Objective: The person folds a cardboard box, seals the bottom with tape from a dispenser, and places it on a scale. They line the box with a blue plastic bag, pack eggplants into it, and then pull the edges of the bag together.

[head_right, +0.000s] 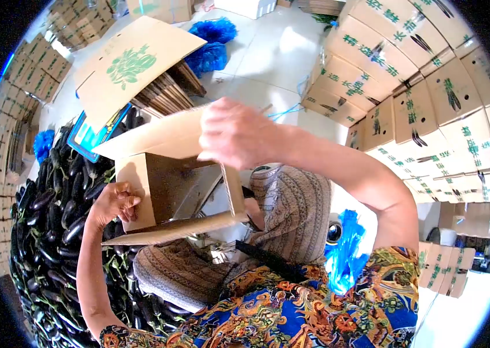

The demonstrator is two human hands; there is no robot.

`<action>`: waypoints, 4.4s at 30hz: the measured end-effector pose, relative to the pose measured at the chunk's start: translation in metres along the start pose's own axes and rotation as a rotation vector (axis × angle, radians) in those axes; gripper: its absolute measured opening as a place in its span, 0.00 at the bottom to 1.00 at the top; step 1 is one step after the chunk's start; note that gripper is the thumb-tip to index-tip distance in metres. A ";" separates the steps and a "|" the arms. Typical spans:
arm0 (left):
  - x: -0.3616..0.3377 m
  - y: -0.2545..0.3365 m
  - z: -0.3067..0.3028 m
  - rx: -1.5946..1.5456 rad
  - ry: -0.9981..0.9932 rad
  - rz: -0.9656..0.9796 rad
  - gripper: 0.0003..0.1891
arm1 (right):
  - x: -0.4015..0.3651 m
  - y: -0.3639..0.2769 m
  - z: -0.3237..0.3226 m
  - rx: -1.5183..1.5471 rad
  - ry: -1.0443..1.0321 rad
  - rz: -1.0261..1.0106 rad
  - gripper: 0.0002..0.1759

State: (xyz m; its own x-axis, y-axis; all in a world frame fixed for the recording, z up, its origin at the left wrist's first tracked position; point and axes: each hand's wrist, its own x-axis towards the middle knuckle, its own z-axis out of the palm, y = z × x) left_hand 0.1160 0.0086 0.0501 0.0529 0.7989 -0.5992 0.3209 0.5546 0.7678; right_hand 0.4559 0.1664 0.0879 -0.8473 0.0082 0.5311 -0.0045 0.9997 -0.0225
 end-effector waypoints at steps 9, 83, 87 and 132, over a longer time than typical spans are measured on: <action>-0.007 -0.006 0.001 -0.098 0.018 0.087 0.11 | 0.023 -0.021 0.129 0.214 -0.334 -0.053 0.45; 0.068 -0.090 -0.041 0.748 0.937 0.369 0.25 | -0.127 0.060 0.037 0.023 -0.549 0.828 0.13; 0.055 -0.068 -0.026 0.710 0.907 0.418 0.24 | -0.276 0.037 0.042 -0.119 -0.232 1.042 0.16; 0.037 -0.012 0.018 0.412 0.876 0.202 0.24 | -0.375 -0.066 0.177 0.128 -0.626 0.953 0.14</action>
State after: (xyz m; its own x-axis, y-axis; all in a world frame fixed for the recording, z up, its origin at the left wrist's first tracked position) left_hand 0.1312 0.0270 0.0144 -0.5222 0.8518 0.0416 0.6960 0.3975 0.5980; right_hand 0.6802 0.0940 -0.2595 -0.6506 0.7127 -0.2621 0.7573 0.5831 -0.2941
